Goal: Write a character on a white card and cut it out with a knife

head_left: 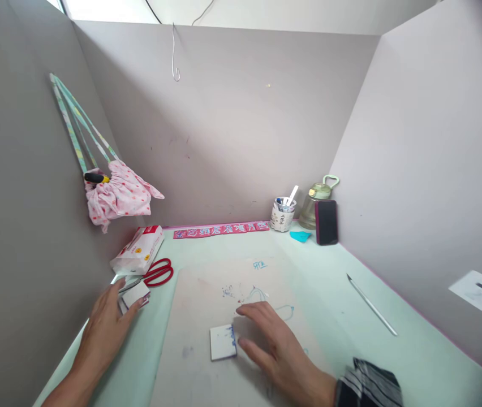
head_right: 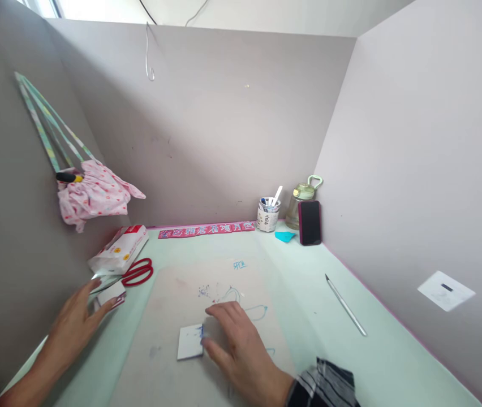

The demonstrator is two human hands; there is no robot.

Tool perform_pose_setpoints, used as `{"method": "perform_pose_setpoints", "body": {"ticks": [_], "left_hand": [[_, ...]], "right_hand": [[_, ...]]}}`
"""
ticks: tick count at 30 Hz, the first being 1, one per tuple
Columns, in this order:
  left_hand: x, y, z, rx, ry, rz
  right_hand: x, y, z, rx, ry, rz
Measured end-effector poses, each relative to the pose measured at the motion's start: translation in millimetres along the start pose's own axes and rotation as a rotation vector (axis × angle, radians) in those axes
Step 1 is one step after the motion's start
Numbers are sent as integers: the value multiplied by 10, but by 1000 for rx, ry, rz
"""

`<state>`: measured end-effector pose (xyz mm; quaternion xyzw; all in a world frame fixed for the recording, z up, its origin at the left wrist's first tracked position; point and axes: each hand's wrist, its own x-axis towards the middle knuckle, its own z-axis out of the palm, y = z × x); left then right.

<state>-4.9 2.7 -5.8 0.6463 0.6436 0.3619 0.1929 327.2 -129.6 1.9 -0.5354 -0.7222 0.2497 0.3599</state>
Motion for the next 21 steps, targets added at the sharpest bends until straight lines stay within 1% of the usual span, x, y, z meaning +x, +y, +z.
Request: {"method": "perform_pose_setpoints", "body": {"ticks": [2,4,6,8,10,13,15,16,17,18,19,21], "left_hand": [[35,-109,11,-15,-12,13],[41,-153,31,-41,-22,12],[33,-144,40,-75,-14,-13],[6,-81,39,-125,-6,-54],[-51,43,41,-188,-27,-91],[-198,317,87,-377,-141,-106],[-319,505,158,-786,-320,-175],[-378,587,207,-894,-369,-236],[-434,657,263,-952,-404,-278],[-485,715,326,-972,-440,-290],[-532,763,394,-942,-458,-284],[-609,832,532,-792,-477,-230]], "right_hand": [[-12,-15,6,-90,-76,-68],[-19,-36,6,-176,-157,-93],[-16,-61,6,-241,-221,-84],[-8,-83,11,-288,-258,-68],[0,-92,26,-318,-272,-66],[5,-80,53,-333,-241,-92],[6,-69,59,-324,-211,-116],[5,-67,56,-315,-199,-130],[4,-70,51,-304,-188,-144],[1,-77,43,-294,-179,-158],[-2,-88,36,-283,-172,-172],[-10,-114,22,-263,-171,-202]]}}
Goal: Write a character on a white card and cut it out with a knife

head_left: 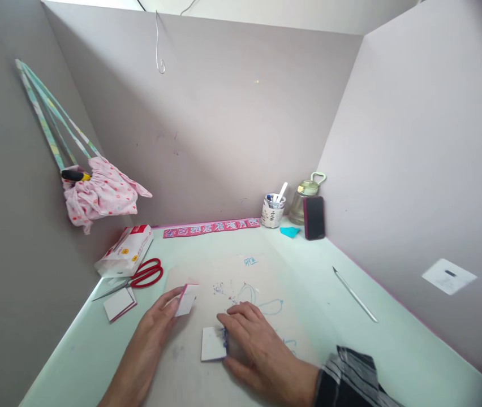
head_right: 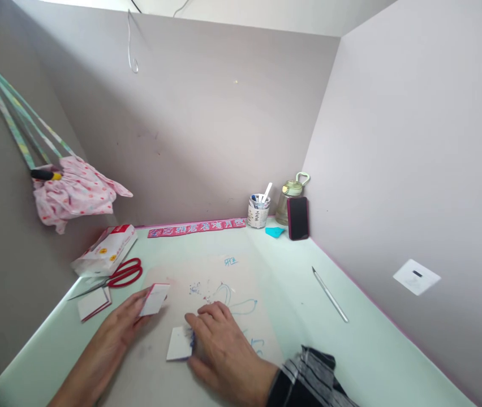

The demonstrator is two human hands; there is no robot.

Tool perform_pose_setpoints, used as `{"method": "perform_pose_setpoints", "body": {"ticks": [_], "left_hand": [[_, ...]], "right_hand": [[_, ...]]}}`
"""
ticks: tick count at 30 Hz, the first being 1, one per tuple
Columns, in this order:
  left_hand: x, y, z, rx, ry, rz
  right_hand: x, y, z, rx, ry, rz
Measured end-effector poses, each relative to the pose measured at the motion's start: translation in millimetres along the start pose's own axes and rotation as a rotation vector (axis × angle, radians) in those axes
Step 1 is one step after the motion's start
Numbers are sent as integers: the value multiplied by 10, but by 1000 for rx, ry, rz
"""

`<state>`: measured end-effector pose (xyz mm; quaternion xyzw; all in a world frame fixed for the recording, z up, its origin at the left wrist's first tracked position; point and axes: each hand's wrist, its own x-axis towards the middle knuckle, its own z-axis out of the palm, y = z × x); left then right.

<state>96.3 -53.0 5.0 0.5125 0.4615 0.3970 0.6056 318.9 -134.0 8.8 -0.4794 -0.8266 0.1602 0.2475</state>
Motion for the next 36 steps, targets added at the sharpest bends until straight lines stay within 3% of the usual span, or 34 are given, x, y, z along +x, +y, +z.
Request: {"method": "perform_pose_setpoints", "body": {"ticks": [4,9,13,16,19,23,24,26,29,36], "left_hand": [[4,-97,168,243,-25,78],[-61,-90,32,442,-314,131],[-151,-47,0,594,-377,134],[-180,20,21,672,-419,123],[-89,87,-154,719,-277,149],[189,117,-751,904,191,254],[261,115,-913,993,253,243],[386,99,-1189,1046,300,204],[508,46,-1436,1085,326,157],[581,-154,-1645,1079,264,124]], "right_hand": [[-14,-32,-8,32,-23,-113],[-22,-23,23,60,70,-128],[-28,-19,49,163,174,-105],[-44,-6,58,225,178,-68],[-50,33,60,206,104,41],[-2,98,55,70,-15,148],[18,109,54,39,-35,154],[59,125,52,-3,-56,164],[104,142,58,-31,-70,188],[170,198,100,-80,-56,151]]}}
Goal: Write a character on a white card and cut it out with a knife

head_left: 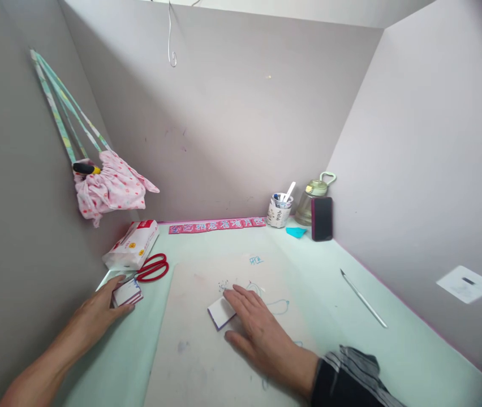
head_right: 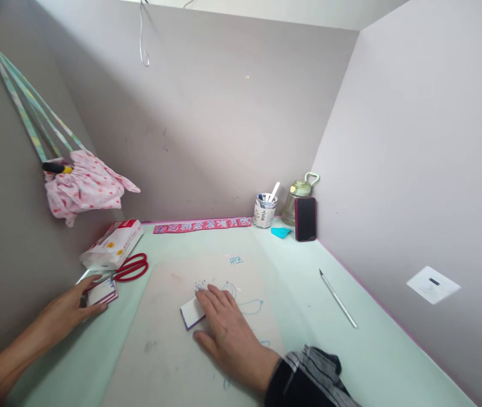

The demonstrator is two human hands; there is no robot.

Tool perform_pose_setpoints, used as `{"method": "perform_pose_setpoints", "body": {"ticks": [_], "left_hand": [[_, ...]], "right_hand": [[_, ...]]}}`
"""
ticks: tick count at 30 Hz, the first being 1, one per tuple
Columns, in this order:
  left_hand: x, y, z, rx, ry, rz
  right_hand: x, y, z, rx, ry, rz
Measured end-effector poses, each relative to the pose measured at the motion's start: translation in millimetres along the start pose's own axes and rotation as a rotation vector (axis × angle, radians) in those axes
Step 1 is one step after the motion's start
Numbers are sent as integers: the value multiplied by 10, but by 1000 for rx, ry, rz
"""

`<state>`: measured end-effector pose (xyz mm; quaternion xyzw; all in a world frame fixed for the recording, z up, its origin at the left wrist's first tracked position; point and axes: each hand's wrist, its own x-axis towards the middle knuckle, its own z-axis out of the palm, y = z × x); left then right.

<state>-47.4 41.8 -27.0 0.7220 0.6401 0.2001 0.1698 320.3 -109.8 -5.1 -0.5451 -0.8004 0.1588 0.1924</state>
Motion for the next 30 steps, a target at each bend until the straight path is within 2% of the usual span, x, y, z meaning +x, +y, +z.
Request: {"method": "perform_pose_setpoints", "body": {"ticks": [4,9,16,26,30], "left_hand": [[5,-88,30,0,15,-16],[14,-84,44,-32,38,-12],[0,-42,45,-119,25,7],[-27,-69,-22,-167,89,-25],[-38,-71,32,-146,53,-10]], "right_hand": [[19,15,14,-28,68,-60],[-16,10,9,-31,166,-98],[-50,52,62,2,203,-113],[-51,85,87,16,218,-130],[-54,75,74,18,222,-127]]}}
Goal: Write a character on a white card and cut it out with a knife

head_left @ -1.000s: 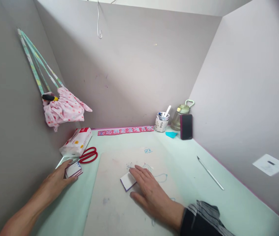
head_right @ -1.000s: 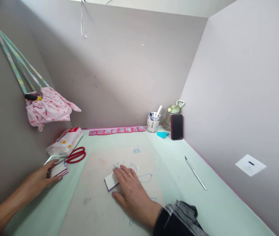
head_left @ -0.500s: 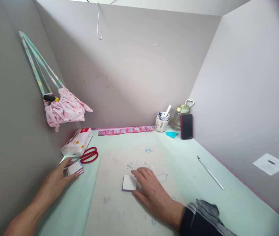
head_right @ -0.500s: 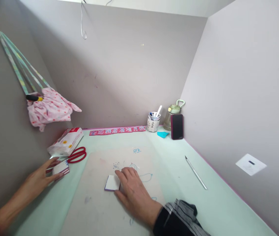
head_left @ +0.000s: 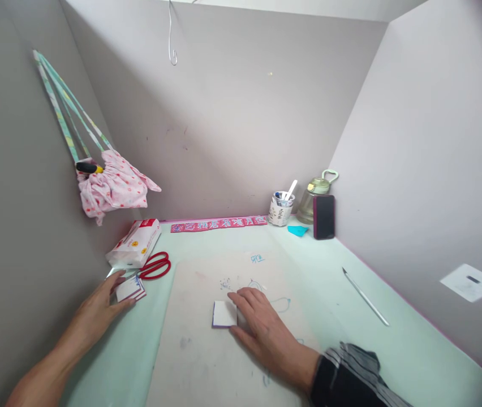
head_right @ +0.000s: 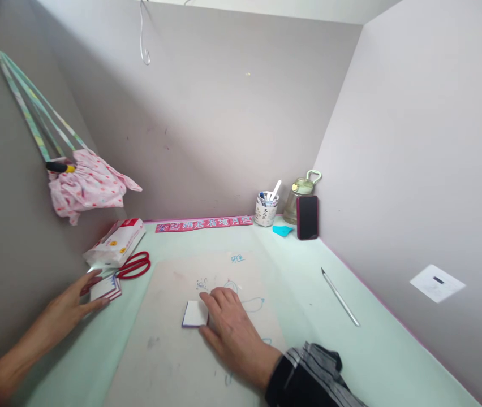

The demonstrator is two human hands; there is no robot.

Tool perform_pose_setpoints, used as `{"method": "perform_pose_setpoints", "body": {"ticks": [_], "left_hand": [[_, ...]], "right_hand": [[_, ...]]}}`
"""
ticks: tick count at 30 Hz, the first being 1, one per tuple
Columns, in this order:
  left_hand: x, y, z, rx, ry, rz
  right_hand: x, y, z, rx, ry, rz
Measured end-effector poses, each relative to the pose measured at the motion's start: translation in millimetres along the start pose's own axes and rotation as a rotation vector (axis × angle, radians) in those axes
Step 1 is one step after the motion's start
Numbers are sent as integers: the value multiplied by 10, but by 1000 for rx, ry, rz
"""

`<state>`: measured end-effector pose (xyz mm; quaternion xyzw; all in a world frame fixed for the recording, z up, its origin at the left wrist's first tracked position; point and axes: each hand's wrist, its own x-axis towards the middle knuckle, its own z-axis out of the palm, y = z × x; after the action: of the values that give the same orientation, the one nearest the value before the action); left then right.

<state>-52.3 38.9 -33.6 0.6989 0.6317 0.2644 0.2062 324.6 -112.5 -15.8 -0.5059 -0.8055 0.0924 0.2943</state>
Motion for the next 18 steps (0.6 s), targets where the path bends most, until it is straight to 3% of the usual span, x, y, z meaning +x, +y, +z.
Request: {"method": "perform_pose_setpoints", "body": {"ticks": [5,11,18], "left_hand": [[-18,37,36,35,-14,-21],[-23,153,-72,22,74,-29],[-36,73,21,37,-49,24]], "right_hand": [[16,-15,-22,-3,-16,-1],[15,-5,-7,-7,-7,-8],[9,-12,1,-3,-3,-9]]}}
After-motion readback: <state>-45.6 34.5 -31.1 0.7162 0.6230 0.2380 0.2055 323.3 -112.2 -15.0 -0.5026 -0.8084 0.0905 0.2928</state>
